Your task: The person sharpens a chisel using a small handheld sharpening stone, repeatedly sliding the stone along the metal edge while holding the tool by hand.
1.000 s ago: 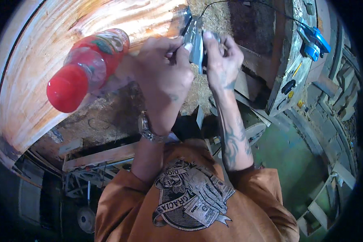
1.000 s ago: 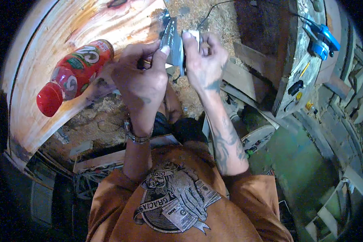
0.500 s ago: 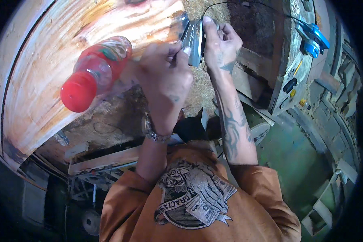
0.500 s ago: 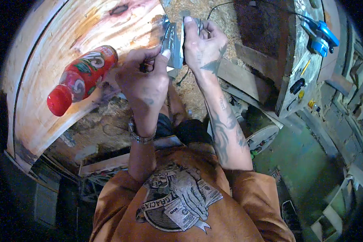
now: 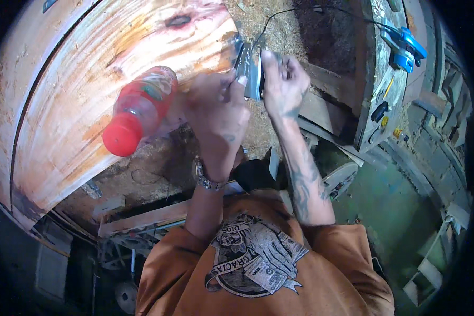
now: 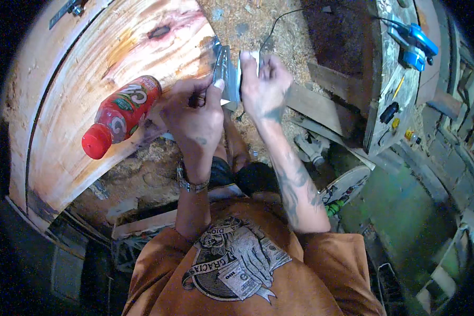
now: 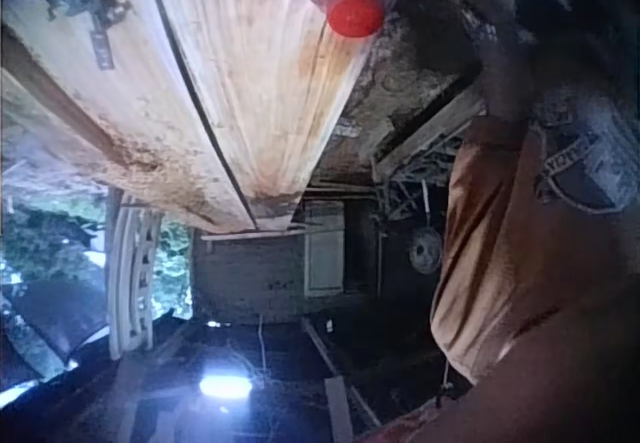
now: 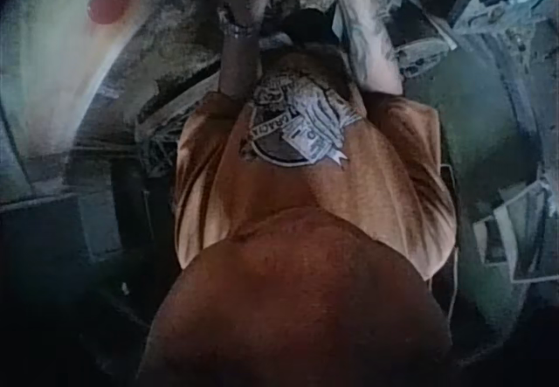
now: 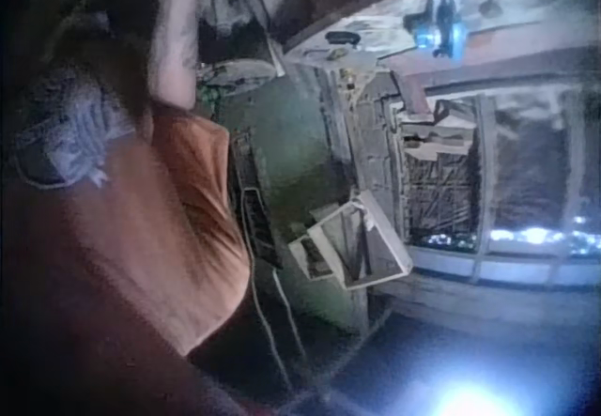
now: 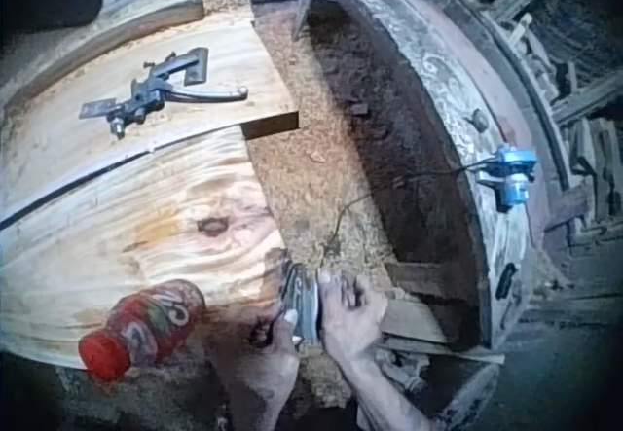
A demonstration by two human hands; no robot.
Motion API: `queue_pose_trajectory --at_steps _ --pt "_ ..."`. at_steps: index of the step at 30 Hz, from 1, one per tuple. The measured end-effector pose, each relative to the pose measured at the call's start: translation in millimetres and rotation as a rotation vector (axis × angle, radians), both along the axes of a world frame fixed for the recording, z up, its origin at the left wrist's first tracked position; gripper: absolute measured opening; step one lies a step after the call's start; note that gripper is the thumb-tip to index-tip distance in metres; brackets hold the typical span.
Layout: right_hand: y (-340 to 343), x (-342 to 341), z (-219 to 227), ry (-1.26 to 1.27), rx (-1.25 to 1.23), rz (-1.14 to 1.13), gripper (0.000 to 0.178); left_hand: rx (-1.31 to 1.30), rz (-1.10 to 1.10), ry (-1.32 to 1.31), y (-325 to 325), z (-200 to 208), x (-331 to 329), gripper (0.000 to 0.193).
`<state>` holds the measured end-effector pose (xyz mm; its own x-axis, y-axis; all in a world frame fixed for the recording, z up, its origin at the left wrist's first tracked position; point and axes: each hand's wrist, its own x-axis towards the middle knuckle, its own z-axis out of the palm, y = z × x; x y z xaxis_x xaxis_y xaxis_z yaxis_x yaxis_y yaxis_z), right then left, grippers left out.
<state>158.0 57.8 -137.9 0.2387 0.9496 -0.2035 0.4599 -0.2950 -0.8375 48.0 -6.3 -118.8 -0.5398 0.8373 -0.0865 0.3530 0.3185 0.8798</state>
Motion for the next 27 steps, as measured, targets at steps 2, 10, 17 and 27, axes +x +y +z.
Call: queue_pose_trajectory --at_steps 2,10,17,27 --pt "23 1 -9 -0.118 0.052 0.004 0.035 0.054 -0.054 0.164 1 1 0 0.012" --pt "6 0 -9 0.003 0.017 -0.050 0.034 -0.069 0.040 -0.053 6 10 3 0.009" --pt "-51 -5 10 0.344 0.083 -0.115 0.020 -0.018 0.046 0.005 17 18 -8 0.011" --pt "-155 143 65 0.485 0.026 -0.084 0.020 -0.048 0.113 0.060 -6 4 16 0.015"
